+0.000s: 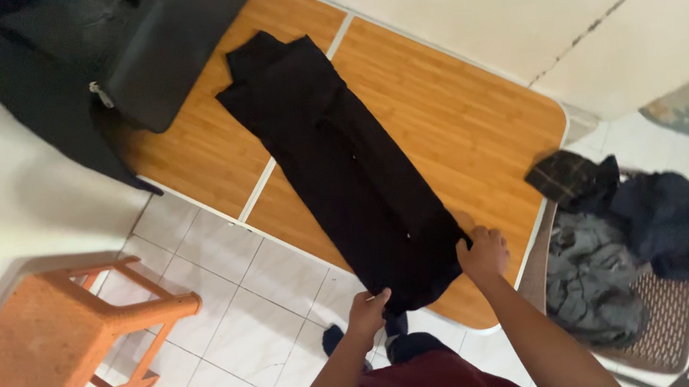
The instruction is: The person folds a black long-sleeved shirt on a wooden table, smoothing the fabric by hand before placing the folded garment into a black suitcase.
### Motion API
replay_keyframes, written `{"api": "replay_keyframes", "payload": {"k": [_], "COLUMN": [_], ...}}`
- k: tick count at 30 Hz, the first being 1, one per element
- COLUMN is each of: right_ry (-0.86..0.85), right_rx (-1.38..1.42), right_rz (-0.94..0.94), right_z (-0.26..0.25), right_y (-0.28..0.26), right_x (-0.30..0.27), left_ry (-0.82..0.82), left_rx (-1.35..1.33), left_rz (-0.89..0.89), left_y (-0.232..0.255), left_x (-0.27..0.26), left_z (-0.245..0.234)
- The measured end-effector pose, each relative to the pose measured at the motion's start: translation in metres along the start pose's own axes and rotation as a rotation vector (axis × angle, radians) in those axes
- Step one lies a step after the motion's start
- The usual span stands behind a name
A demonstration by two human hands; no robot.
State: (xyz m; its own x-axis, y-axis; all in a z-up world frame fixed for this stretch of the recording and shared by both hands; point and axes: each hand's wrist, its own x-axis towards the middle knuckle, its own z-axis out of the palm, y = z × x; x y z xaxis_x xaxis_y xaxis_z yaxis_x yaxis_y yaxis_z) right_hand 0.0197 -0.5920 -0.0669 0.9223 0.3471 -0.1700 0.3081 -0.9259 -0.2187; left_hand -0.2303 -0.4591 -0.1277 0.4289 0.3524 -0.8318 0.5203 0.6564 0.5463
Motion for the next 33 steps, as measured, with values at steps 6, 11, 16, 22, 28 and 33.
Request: {"api": "replay_keyframes", "payload": {"k": [6,11,16,22,28,33], "right_ry": [-0.292,-0.287,-0.452,-0.722,-0.870,-1.034], "right_rx": [-0.012,0.226,0.412,0.797,0.573,0.973], "right_rz": [-0.071,-0.332,-0.295,-0.140,-0.145,0.101], "right_z": [-0.012,-0.002,-0.002,-0.044,-0.078,-0.076], "right_y": [0.012,0.025,0.028,0.013,-0.020,-0.053], "right_x": [0.027,0.036,0.052,0.071,0.112,0.150], "left_ry": [0.187,0.315,0.311,0.253,0.022,-0.026], "left_rx": [-0.024,0.086,-0.005,0.040,-0.251,-0.409], "left_rz": [0.196,0.232,0.296,0.250,0.123,0.135], "left_y": [-0.008,-0.017,0.006,0.047,0.092,0.132], "left_x": [-0.006,-0.021,-0.062,-0.101,-0.084,-0.060], "left_z": [0.027,0.033,0.040,0.031,0.011,-0.014]}}
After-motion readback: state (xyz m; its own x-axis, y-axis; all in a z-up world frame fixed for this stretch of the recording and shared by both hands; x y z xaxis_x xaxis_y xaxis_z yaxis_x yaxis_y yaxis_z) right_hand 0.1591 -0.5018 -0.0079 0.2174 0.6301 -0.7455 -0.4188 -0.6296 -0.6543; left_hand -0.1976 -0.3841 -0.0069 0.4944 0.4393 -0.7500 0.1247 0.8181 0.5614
